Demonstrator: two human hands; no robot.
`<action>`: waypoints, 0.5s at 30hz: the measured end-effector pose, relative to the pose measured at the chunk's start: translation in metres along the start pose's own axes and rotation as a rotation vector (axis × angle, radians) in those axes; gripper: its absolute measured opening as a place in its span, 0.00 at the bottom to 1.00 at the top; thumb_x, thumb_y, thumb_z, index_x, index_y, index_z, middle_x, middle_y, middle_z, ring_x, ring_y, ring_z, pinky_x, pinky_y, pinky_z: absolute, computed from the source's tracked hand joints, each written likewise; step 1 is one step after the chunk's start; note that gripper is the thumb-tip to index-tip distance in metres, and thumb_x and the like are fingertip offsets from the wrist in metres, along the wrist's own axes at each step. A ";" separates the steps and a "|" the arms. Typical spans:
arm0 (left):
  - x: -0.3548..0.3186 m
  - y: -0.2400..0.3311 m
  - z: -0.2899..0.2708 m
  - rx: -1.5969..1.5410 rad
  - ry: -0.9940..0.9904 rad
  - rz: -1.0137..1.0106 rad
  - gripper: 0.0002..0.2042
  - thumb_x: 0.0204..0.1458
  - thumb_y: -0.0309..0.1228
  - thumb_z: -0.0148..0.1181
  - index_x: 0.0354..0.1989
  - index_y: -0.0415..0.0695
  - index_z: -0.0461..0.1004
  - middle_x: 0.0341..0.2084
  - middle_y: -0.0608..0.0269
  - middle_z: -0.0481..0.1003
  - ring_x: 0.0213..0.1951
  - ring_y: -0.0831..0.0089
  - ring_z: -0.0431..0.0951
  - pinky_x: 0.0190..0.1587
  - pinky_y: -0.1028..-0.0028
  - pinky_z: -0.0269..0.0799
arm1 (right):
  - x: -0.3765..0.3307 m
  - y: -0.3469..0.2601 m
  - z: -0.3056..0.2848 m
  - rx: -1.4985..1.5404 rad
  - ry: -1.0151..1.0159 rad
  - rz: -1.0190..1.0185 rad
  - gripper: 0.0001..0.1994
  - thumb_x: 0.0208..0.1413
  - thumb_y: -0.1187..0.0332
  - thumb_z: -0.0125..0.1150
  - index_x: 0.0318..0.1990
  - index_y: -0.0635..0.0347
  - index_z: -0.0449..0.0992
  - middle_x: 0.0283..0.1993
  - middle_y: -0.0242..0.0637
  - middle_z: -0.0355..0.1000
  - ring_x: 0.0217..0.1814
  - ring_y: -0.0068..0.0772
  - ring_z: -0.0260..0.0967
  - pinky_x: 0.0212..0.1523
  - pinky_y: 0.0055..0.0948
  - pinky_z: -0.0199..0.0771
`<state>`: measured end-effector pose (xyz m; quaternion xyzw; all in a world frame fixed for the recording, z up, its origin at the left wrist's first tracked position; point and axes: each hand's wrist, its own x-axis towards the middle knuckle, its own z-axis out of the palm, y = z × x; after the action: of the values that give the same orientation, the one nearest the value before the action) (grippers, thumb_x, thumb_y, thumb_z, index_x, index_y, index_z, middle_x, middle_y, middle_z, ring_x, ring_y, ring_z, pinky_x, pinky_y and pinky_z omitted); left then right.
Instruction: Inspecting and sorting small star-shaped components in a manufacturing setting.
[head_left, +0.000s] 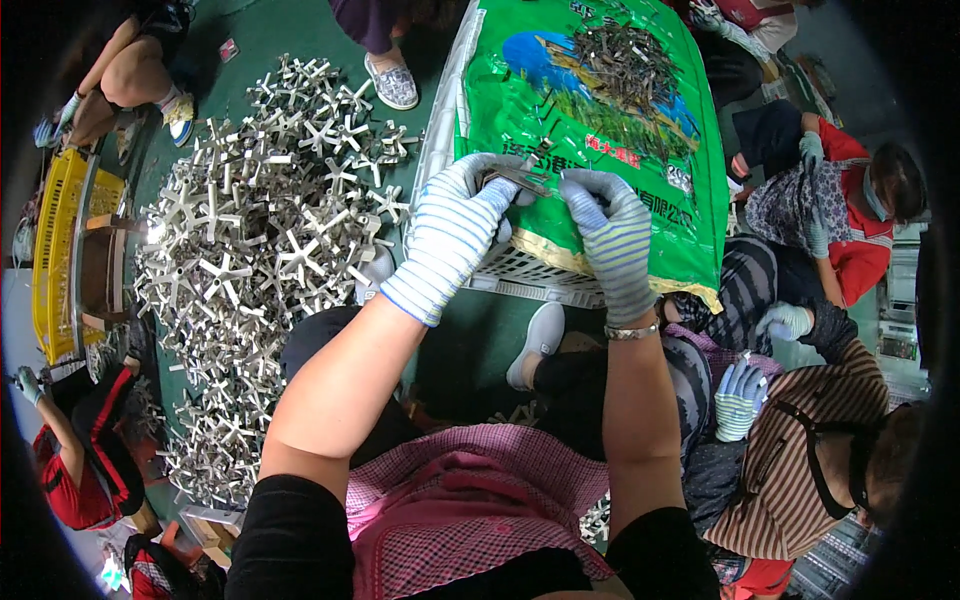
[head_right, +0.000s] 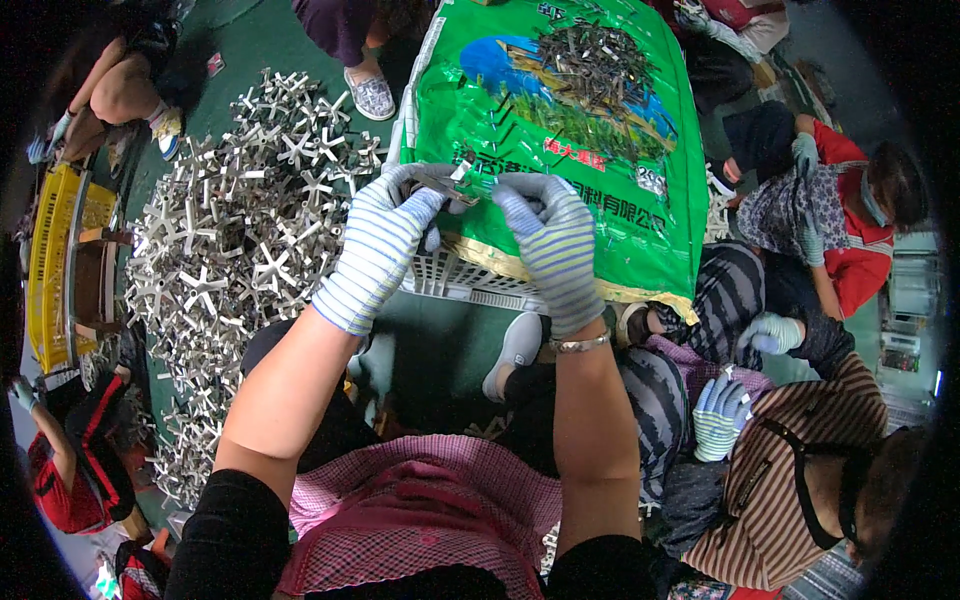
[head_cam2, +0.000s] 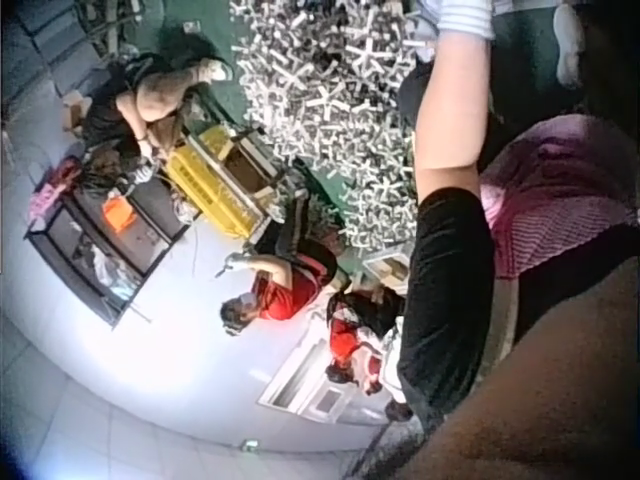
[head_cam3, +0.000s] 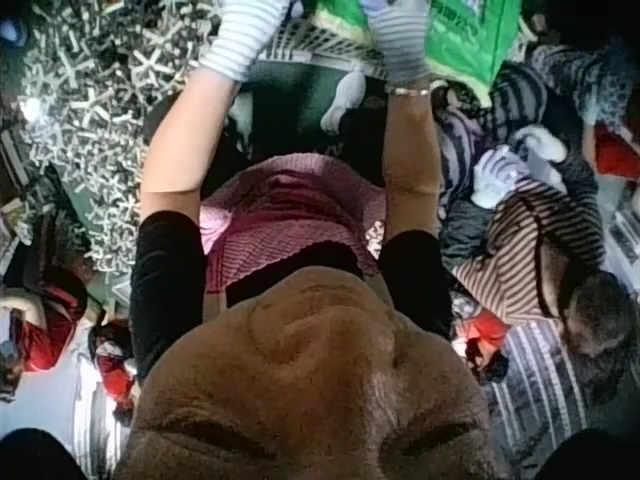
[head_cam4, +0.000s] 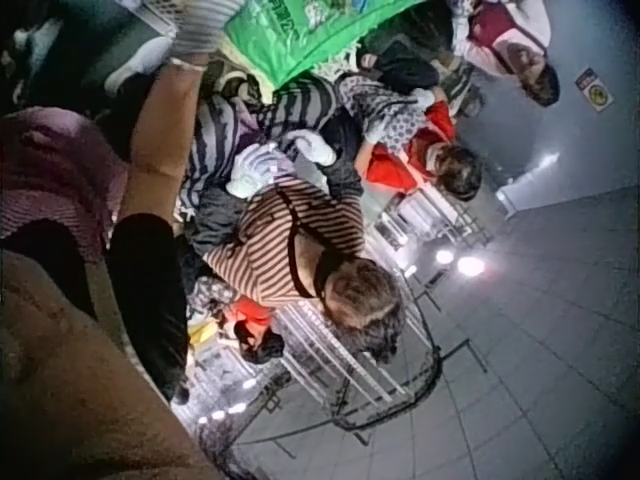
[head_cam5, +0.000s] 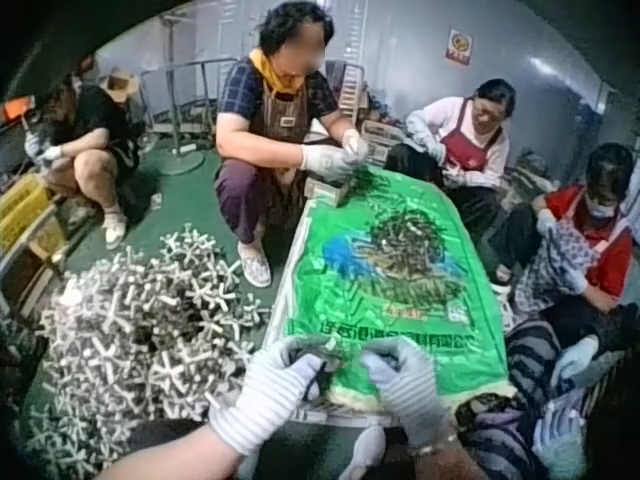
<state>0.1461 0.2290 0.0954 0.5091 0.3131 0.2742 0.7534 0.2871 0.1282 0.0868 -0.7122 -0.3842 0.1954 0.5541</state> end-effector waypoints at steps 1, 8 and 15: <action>-0.001 -0.001 0.001 0.001 -0.002 -0.001 0.09 0.55 0.27 0.53 0.42 0.38 0.72 0.26 0.64 0.77 0.13 0.87 0.61 0.16 0.84 0.58 | -0.001 -0.003 0.003 0.000 0.003 0.001 0.09 0.51 0.67 0.62 0.36 0.63 0.78 0.29 0.29 0.73 0.27 0.14 0.63 0.30 0.18 0.65; -0.002 -0.015 0.011 0.135 -0.010 0.097 0.13 0.53 0.21 0.52 0.47 0.36 0.71 0.28 0.64 0.75 0.20 0.86 0.68 0.21 0.85 0.66 | -0.003 -0.006 0.009 0.096 0.061 -0.032 0.07 0.52 0.71 0.62 0.36 0.64 0.76 0.30 0.30 0.73 0.29 0.14 0.66 0.33 0.18 0.68; -0.007 -0.009 0.015 0.220 -0.035 0.121 0.13 0.51 0.20 0.52 0.46 0.36 0.71 0.31 0.62 0.75 0.23 0.86 0.69 0.22 0.85 0.67 | -0.003 -0.008 0.009 0.259 0.051 0.014 0.06 0.54 0.72 0.60 0.36 0.66 0.75 0.33 0.33 0.75 0.33 0.17 0.69 0.37 0.19 0.70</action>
<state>0.1532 0.2119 0.0920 0.6115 0.2968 0.2743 0.6803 0.2763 0.1327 0.0913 -0.6422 -0.3366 0.2286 0.6496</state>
